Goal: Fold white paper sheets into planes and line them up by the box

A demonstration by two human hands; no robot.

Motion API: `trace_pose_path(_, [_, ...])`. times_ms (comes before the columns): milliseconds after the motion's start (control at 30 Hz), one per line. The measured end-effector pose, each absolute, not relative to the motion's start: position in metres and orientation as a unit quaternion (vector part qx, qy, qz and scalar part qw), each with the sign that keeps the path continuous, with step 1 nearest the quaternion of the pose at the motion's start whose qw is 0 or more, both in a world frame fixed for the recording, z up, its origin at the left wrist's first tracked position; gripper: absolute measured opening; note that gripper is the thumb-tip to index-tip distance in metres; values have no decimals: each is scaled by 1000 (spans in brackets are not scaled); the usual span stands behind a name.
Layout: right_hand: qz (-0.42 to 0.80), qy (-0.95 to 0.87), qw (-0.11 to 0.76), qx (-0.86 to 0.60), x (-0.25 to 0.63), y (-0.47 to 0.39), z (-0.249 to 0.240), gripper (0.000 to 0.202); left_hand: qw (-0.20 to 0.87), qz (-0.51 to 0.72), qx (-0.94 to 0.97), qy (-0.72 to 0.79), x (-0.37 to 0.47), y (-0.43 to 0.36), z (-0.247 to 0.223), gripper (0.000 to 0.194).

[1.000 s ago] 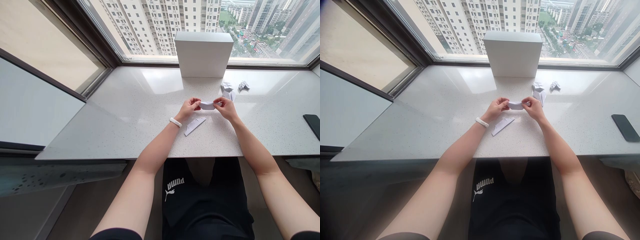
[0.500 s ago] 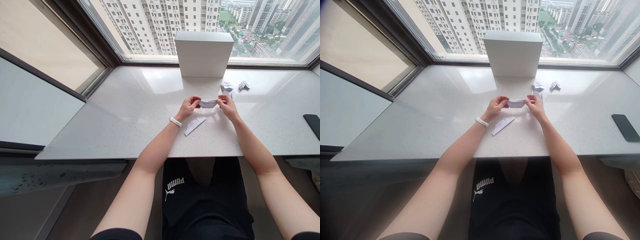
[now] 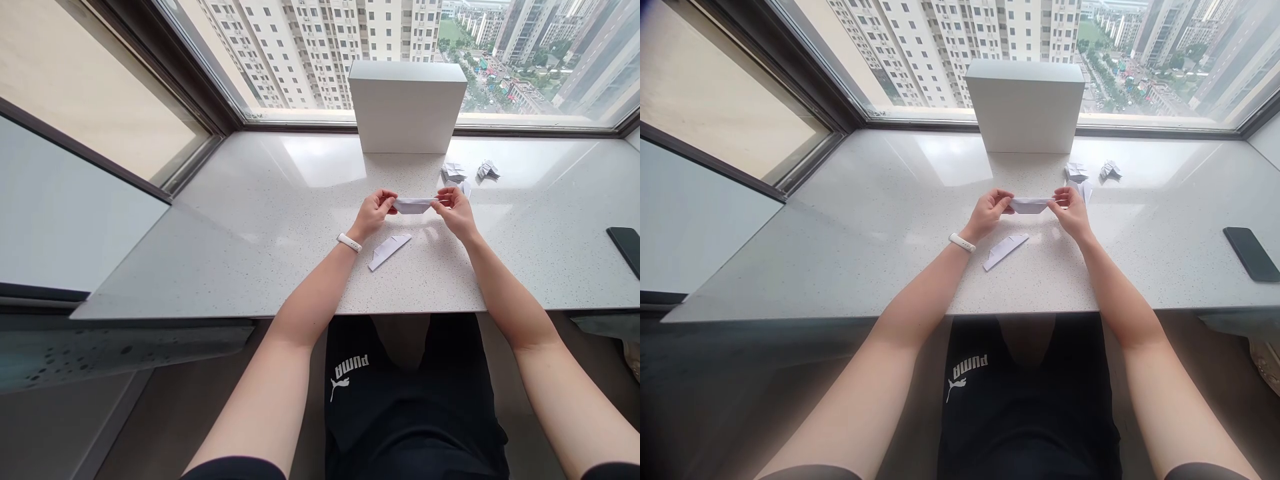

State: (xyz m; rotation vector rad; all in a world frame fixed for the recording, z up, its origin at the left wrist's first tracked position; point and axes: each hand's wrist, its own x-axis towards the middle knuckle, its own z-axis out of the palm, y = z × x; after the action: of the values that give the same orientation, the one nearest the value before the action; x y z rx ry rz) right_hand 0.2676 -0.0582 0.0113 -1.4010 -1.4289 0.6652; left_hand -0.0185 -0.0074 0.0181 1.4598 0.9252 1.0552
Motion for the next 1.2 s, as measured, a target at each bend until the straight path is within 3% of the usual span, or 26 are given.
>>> trace_pose_path(100, [191,-668,447,-563,260,-70,21,38,520,458,606,391,-24,2,10,11])
trace_pose_path(267, [257,-831,238,-433,241,-83,24,33,511,491,583,398,-31,16,0,21])
trace_pose_path(367, [250,-854,198,-411,232,-81,19,25,507,502,575,401,-31,19,-4,22])
trace_pose_path(567, [253,-845,247,-402,231,-77,15,22,506,498,574,409,-30,19,-4,12])
trace_pose_path(833, [309,-713,387,-497,248,-71,17,37,515,482,586,399,-32,18,-2,19])
trace_pose_path(1200, [231,-672,415,-568,265,-62,15,31,554,447,592,378,-29,15,-3,17])
